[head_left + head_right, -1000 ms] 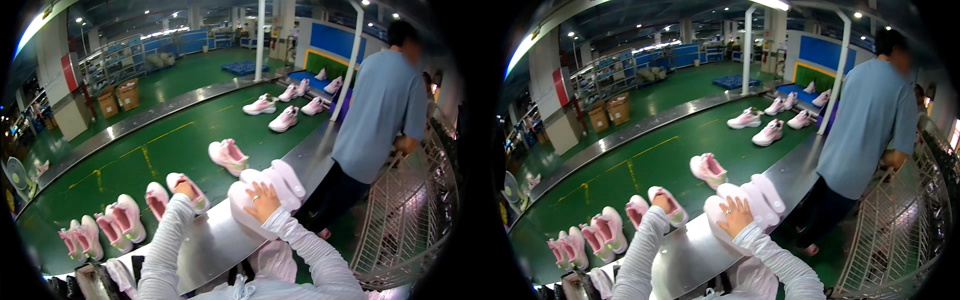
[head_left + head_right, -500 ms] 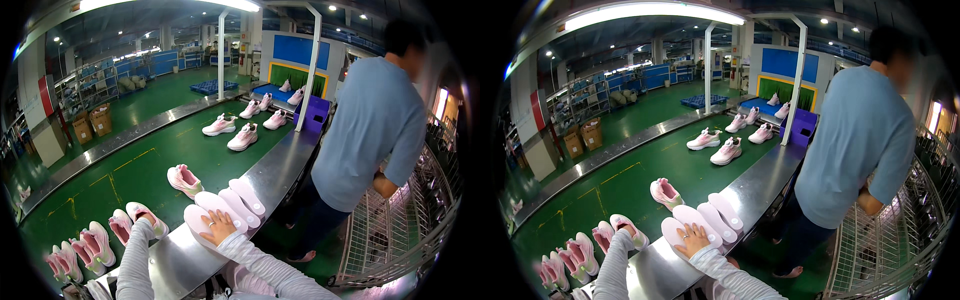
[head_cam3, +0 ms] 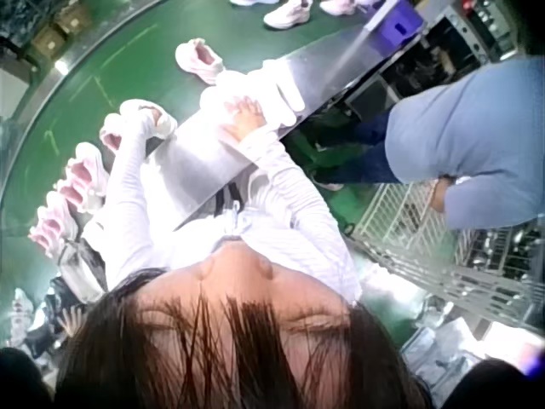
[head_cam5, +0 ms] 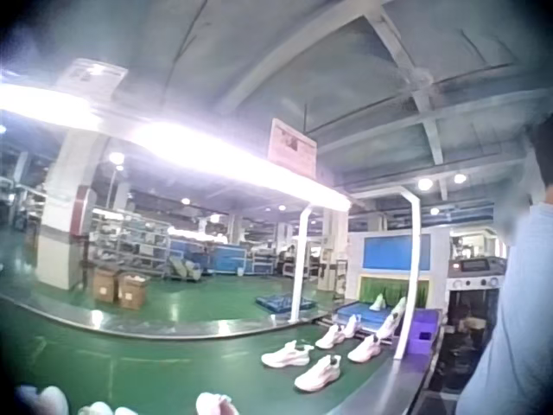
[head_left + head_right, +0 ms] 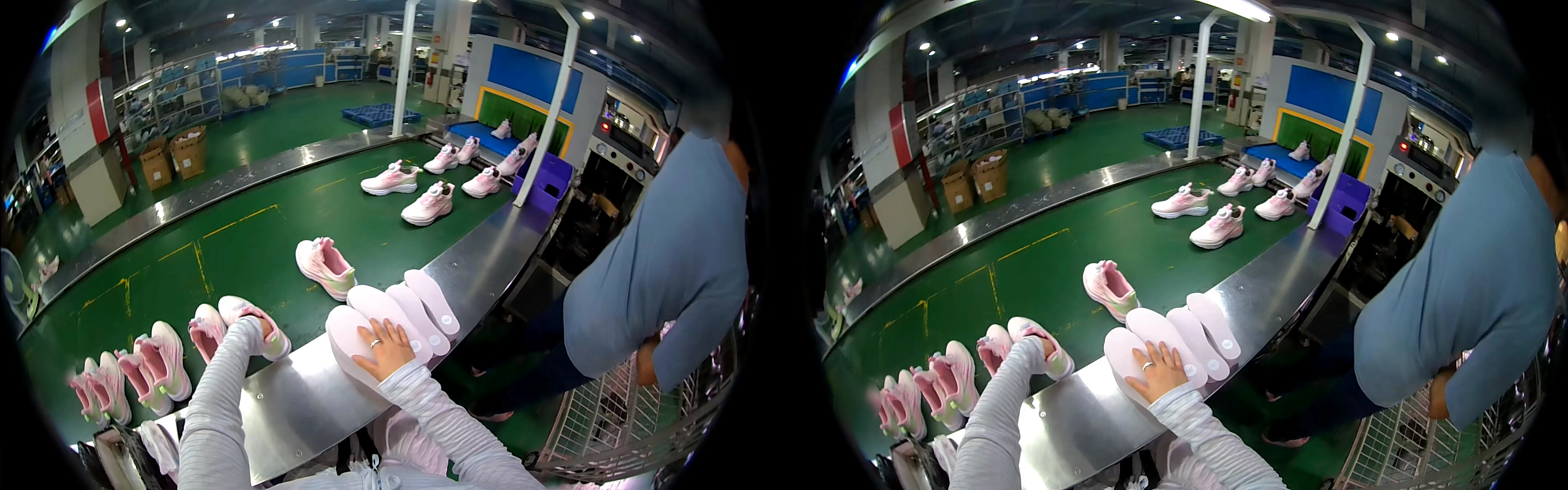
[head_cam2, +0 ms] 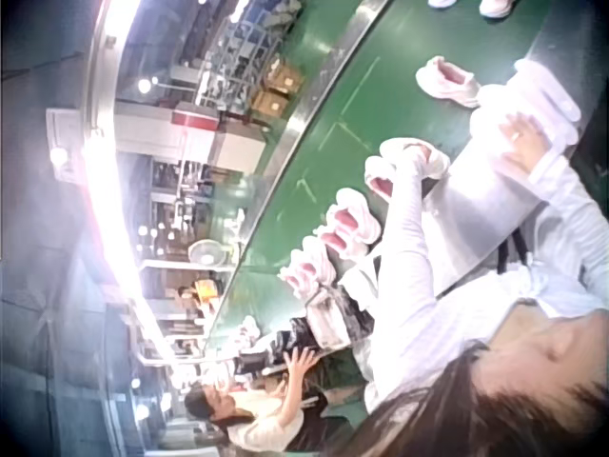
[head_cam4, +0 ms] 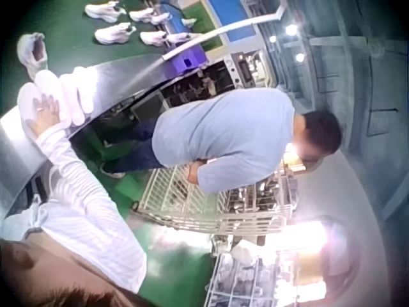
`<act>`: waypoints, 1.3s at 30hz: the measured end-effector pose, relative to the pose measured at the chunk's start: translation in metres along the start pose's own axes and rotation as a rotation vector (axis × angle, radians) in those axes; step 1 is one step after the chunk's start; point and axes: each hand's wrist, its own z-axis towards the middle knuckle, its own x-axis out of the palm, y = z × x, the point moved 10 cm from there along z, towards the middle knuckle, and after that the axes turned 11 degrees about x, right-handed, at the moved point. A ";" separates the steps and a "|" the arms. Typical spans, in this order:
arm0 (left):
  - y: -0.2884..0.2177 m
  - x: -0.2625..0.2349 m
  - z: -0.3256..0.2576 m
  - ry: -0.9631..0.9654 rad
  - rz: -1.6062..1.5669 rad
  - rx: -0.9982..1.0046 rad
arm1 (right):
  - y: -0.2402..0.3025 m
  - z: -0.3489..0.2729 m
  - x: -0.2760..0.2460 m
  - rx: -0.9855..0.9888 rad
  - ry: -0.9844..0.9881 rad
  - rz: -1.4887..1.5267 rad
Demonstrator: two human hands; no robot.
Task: The person inserts pink plastic shoe trees into pink and white sneakers on a factory assembly line. They pick up the shoes from the conveyor belt, insert the trees, and place the shoes back on the belt for the next stage of production.
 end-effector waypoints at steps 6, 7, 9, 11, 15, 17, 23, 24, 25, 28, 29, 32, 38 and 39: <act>-0.003 -0.003 -0.021 0.014 -0.038 -0.136 | 0.000 0.005 0.001 -0.021 0.004 0.014; -0.004 0.000 -0.024 0.015 -0.045 -0.142 | 0.000 0.006 0.001 -0.020 0.008 0.012; 0.000 -0.002 -0.028 0.018 -0.050 -0.160 | -0.001 0.007 0.001 -0.014 0.012 0.008; 0.004 -0.003 -0.033 0.021 -0.052 -0.176 | -0.002 0.007 -0.002 -0.011 -0.003 0.028; 0.002 -0.003 -0.027 0.032 -0.052 -0.177 | -0.008 0.007 -0.001 0.002 0.003 0.033; 0.004 0.000 -0.030 0.043 -0.057 -0.185 | -0.009 0.006 0.001 -0.002 0.001 0.032; 0.009 -0.010 -0.028 0.052 -0.046 -0.209 | -0.012 0.005 -0.011 -0.003 -0.033 0.003; 0.009 -0.013 -0.026 0.054 -0.040 -0.209 | -0.015 0.003 -0.010 0.008 -0.029 -0.004; 0.012 -0.016 -0.026 0.055 -0.043 -0.219 | -0.016 0.004 -0.009 0.004 -0.033 0.016; 0.022 -0.022 -0.031 0.049 -0.052 -0.261 | -0.016 0.010 -0.005 -0.004 -0.026 0.025; 0.026 -0.022 -0.036 0.043 -0.056 -0.281 | -0.014 0.012 -0.002 -0.010 -0.016 0.018; 0.031 -0.032 -0.065 -0.017 -0.059 -0.404 | -0.013 0.016 0.003 -0.014 -0.001 0.040; -0.034 -0.064 -0.215 -1.274 -0.224 -0.641 | -0.016 -0.010 -0.102 -0.072 -0.329 0.281; -0.037 -0.039 -0.230 -1.312 -0.225 -0.743 | -0.015 -0.020 -0.123 0.157 -0.326 0.567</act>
